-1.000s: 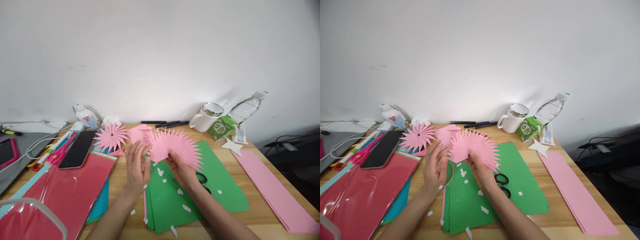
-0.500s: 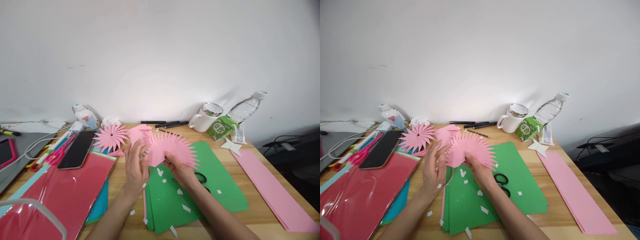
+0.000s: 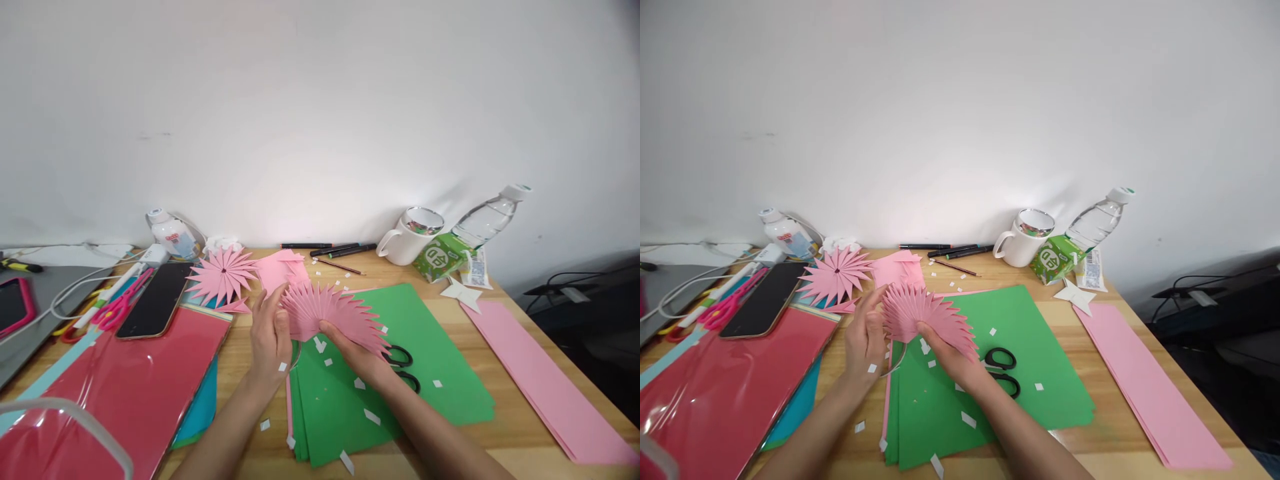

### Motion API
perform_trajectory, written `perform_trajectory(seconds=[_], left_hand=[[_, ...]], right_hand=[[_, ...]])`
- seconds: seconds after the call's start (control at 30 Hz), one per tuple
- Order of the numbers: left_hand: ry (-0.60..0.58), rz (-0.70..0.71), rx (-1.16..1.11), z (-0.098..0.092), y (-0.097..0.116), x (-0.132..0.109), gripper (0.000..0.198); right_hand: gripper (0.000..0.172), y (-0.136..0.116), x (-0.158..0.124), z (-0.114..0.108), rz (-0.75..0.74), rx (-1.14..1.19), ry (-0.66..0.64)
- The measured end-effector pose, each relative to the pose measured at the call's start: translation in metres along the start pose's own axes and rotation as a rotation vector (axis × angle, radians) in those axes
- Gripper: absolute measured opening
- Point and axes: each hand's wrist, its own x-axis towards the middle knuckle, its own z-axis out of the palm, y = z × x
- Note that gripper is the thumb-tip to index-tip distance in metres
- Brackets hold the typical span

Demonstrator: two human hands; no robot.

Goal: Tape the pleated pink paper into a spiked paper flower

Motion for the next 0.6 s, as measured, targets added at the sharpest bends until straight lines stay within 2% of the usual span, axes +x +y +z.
perform_trajectory(seconds=[0.1, 0.23, 0.37, 0.47, 0.53, 0.6], left_hand=[[-0.006, 0.043, 0.001, -0.0004, 0.0023, 0.0007, 0.038], [-0.010, 0.114, 0.021, 0.0004, 0.0049, 0.0027, 0.040], [0.013, 0.232, 0.105, 0.0022, 0.0019, 0.0039, 0.043], [0.012, 0.332, 0.162, 0.0030, 0.0005, 0.0048, 0.047], [0.008, 0.365, 0.193, 0.0029, 0.0013, 0.0054, 0.050], [0.014, 0.365, 0.185, 0.0024, 0.0027, 0.0057, 0.052]], right_hand=[[0.049, 0.0011, 0.0013, 0.0007, -0.008, 0.038, -0.051], [0.044, 0.0008, 0.0013, 0.0018, -0.061, -0.038, -0.076], [0.042, -0.0041, 0.0003, 0.0039, -0.106, -0.052, -0.117], [0.036, -0.0041, 0.0003, 0.0037, -0.097, -0.047, -0.098], [0.032, -0.0013, 0.0007, 0.0028, -0.069, 0.025, -0.073], [0.030, 0.0023, 0.0019, 0.0019, -0.046, 0.194, -0.046]])
